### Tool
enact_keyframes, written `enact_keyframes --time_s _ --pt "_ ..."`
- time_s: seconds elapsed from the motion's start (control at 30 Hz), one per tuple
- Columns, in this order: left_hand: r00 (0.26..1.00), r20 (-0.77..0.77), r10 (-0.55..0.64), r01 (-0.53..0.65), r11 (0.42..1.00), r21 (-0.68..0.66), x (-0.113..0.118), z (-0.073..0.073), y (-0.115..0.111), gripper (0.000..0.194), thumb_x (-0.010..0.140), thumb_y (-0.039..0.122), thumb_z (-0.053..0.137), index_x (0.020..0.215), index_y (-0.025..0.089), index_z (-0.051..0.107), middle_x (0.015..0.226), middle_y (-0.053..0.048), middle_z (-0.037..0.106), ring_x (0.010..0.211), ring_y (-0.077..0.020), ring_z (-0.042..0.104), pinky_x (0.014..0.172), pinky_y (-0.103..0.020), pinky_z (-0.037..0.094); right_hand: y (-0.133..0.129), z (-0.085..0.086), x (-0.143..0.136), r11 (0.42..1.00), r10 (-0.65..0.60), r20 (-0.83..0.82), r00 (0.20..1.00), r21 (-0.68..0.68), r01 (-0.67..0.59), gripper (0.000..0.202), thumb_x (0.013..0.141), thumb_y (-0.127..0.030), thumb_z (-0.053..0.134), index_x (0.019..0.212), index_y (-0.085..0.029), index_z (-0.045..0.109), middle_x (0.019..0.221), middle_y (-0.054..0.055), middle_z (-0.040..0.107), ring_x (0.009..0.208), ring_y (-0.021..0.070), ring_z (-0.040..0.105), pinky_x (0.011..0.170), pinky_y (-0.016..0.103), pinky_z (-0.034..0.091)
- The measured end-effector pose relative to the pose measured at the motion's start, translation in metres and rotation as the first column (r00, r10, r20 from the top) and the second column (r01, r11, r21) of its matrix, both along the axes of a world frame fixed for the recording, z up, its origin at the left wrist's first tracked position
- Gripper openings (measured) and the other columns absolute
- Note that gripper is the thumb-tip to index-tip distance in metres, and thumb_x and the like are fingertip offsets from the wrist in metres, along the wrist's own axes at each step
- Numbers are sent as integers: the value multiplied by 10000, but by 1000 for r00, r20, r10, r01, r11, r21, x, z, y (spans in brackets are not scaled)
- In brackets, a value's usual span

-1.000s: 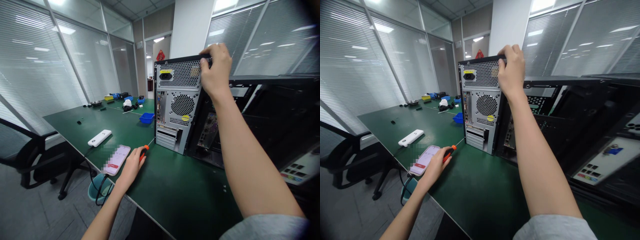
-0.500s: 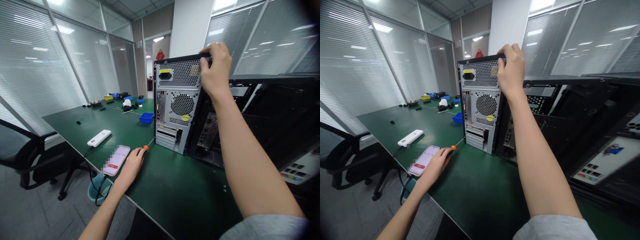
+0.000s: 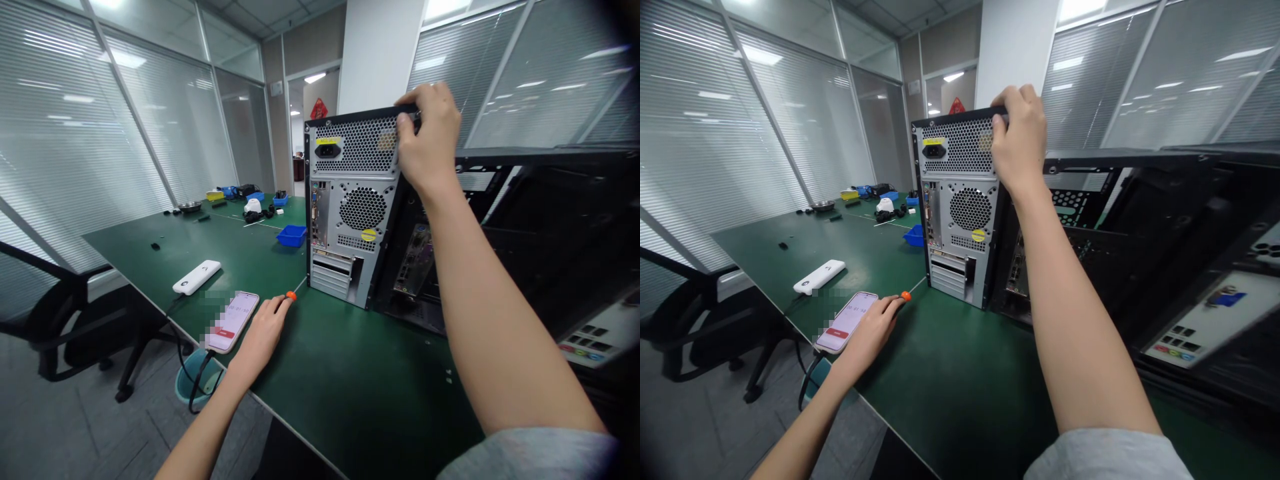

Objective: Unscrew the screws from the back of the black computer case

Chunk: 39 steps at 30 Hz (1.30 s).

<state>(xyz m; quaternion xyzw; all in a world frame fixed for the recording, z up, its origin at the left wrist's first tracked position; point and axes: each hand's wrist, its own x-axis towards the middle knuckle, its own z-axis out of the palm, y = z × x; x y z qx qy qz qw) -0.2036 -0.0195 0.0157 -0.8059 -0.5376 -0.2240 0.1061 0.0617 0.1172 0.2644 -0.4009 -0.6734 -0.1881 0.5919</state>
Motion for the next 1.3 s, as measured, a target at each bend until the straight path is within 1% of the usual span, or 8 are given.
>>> enact_keyframes --time_s 0.13,0.3,0.4,0.5,0.77,0.93,1.17,1.3 --pt "1000 -14 -4 4 1000 1 -1 0 0 516 808 -4 321 1279 190 408 1249 -118 518 1092 -207 520 929 -405 454 1 0 0 1000 -6 1 1000 10 6 206 778 -50 480 818 -252 491 970 45 543 1014 261 505 890 452 396" --pt "999 -31 14 -13 1000 18 -2 -4 1 538 800 -10 317 1294 189 397 1247 -120 528 1048 -201 551 891 -389 478 2 -1 1 999 1 -1 1000 38 -1 212 771 -56 482 802 -265 493 964 41 561 992 253 513 881 443 406" --pt "999 -35 9 -8 999 38 -3 -8 3 556 806 -8 309 1314 207 383 1257 -112 526 1028 -190 566 880 -377 483 -1 0 0 1000 -21 3 1000 5 21 207 778 -56 479 824 -257 499 990 50 557 1015 255 512 893 441 404" --pt "998 -60 2 2 998 57 -5 -10 3 538 819 -4 299 1307 201 393 1259 -111 530 1032 -195 559 877 -376 479 -3 0 -1 999 -38 4 999 -24 38 202 789 -56 473 842 -249 501 1010 57 552 1034 257 507 904 440 397" --pt "996 -92 -5 7 1000 29 -1 -2 -1 501 837 15 300 1287 201 420 1274 -117 528 999 -200 554 850 -363 477 -1 0 0 1000 1 3 1000 -9 -1 200 793 -61 468 820 -259 475 987 52 533 1028 263 493 901 449 385" --pt "993 -119 -6 10 999 35 3 2 -3 494 841 20 295 1276 209 434 1283 -99 535 955 -183 551 855 -352 475 0 0 1 1000 -4 12 1000 -29 4 184 790 -75 460 825 -256 465 1000 62 523 1042 280 492 918 473 366" --pt "992 -126 27 -16 996 86 2 -6 1 497 850 16 307 1291 212 421 1287 -81 543 945 -185 552 840 -337 477 3 0 2 1000 0 0 1000 0 0 185 782 -76 469 815 -259 469 992 54 543 1028 266 491 906 457 385" --pt "991 -137 8 6 995 101 1 -8 3 412 891 90 342 1278 198 432 1239 -99 564 943 -192 557 827 -345 481 3 0 2 1000 -10 3 1000 -17 10 196 783 -67 468 822 -259 466 1002 53 539 1043 267 485 908 454 383"
